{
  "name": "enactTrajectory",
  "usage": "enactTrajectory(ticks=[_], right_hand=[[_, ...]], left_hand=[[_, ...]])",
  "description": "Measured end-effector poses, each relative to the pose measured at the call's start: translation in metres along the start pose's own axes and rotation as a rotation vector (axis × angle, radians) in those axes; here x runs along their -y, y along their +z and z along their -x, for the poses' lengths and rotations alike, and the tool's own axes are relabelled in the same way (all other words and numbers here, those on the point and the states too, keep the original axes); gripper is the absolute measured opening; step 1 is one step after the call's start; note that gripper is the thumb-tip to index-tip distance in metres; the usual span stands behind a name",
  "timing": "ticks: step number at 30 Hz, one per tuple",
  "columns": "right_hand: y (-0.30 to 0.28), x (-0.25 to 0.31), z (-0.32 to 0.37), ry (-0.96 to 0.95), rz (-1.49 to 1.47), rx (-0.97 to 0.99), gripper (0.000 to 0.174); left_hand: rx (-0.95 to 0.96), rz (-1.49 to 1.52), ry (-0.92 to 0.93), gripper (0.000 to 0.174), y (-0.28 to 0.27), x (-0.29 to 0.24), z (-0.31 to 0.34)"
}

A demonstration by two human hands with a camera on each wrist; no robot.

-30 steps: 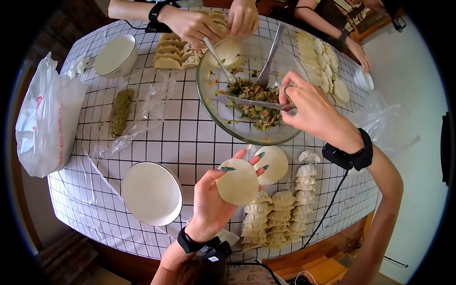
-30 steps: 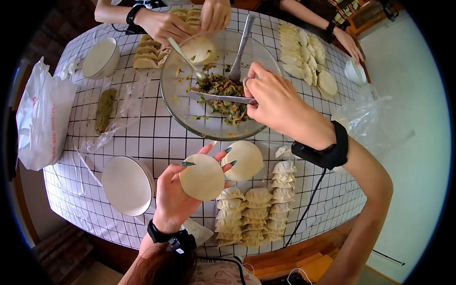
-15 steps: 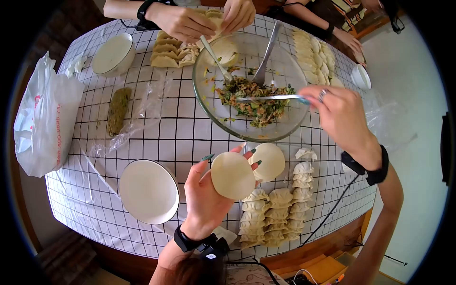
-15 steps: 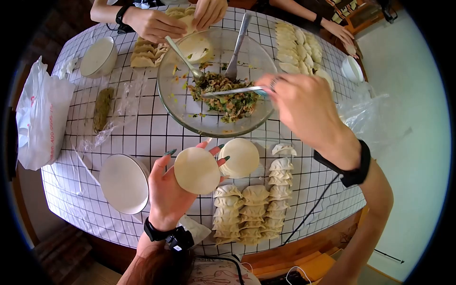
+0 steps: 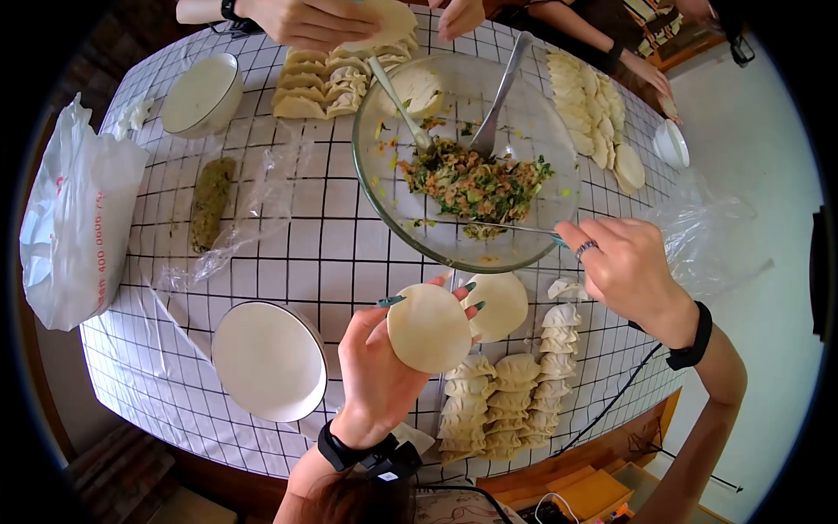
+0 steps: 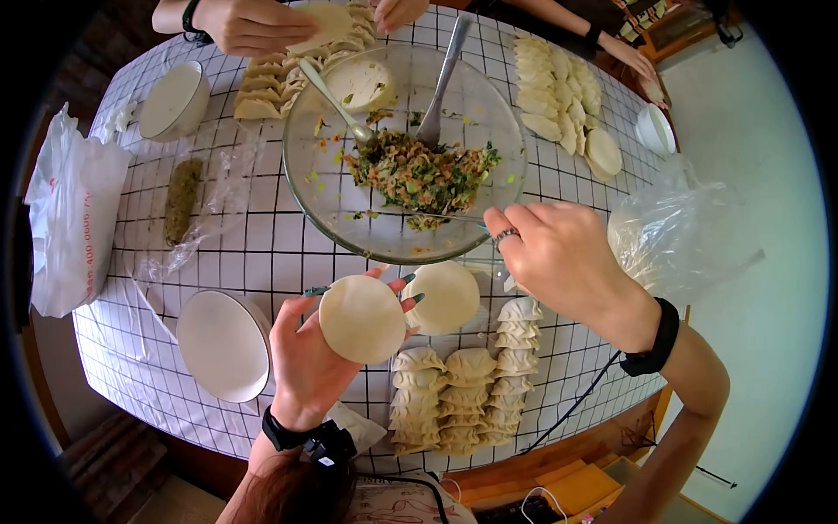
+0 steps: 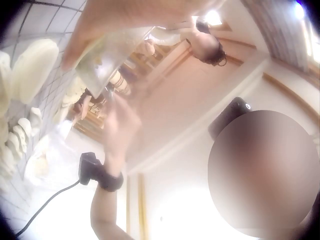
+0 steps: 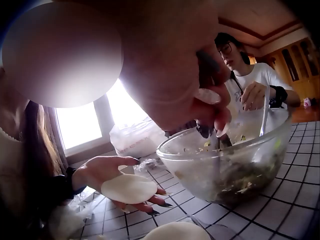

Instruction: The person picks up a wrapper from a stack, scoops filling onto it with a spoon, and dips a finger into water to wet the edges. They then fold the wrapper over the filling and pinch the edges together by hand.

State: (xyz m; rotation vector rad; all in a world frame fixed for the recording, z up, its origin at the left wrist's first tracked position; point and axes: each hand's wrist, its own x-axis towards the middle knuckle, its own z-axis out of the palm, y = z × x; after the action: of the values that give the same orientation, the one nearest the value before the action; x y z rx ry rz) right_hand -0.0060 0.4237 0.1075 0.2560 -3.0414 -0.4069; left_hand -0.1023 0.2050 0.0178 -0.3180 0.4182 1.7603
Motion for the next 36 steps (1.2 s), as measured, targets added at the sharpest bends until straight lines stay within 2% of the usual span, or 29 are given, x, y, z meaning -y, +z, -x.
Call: enactTrajectory(ticks=[3, 7, 12, 15, 19, 28, 31, 33, 36], right_hand=[[0.004, -0.002, -0.006, 0.042, -0.173, -0.007, 0.032], [-0.004, -0.004, -0.008, 0.062, -0.167, 0.033, 0.038], [-0.015, -0.009, -0.006, 0.010, -0.028, -0.044, 0.032], [-0.021, -0.007, 0.000, -0.004, 0.064, -0.026, 0.029], [-0.018, -0.007, 0.001, -0.011, 0.048, 0.022, 0.029], [-0.002, 0.005, -0.014, 0.047, -0.164, 0.070, 0.035], [-0.003, 0.000, -0.017, 0.059, -0.212, -0.005, 0.037], [-0.002, -0.004, -0.017, 0.098, -0.143, -0.146, 0.035], [-0.001, -0.007, -0.014, 0.009, -0.105, -0.095, 0.027]], left_hand=[[-0.001, -0.005, -0.005, 0.067, -0.001, 0.000, -0.001], [-0.011, -0.004, -0.011, 0.066, -0.002, -0.001, -0.001], [-0.003, -0.004, -0.027, 0.066, -0.002, -0.001, -0.002], [0.000, -0.013, -0.027, 0.066, -0.001, -0.002, -0.002], [0.002, -0.012, -0.025, 0.067, -0.002, -0.001, -0.003], [-0.017, -0.014, -0.012, 0.064, -0.003, -0.003, -0.004], [-0.017, -0.013, -0.012, 0.064, -0.002, -0.005, -0.003], [-0.013, -0.014, -0.013, 0.064, -0.004, -0.005, -0.004], [-0.004, -0.017, -0.017, 0.064, -0.004, -0.005, -0.004]])
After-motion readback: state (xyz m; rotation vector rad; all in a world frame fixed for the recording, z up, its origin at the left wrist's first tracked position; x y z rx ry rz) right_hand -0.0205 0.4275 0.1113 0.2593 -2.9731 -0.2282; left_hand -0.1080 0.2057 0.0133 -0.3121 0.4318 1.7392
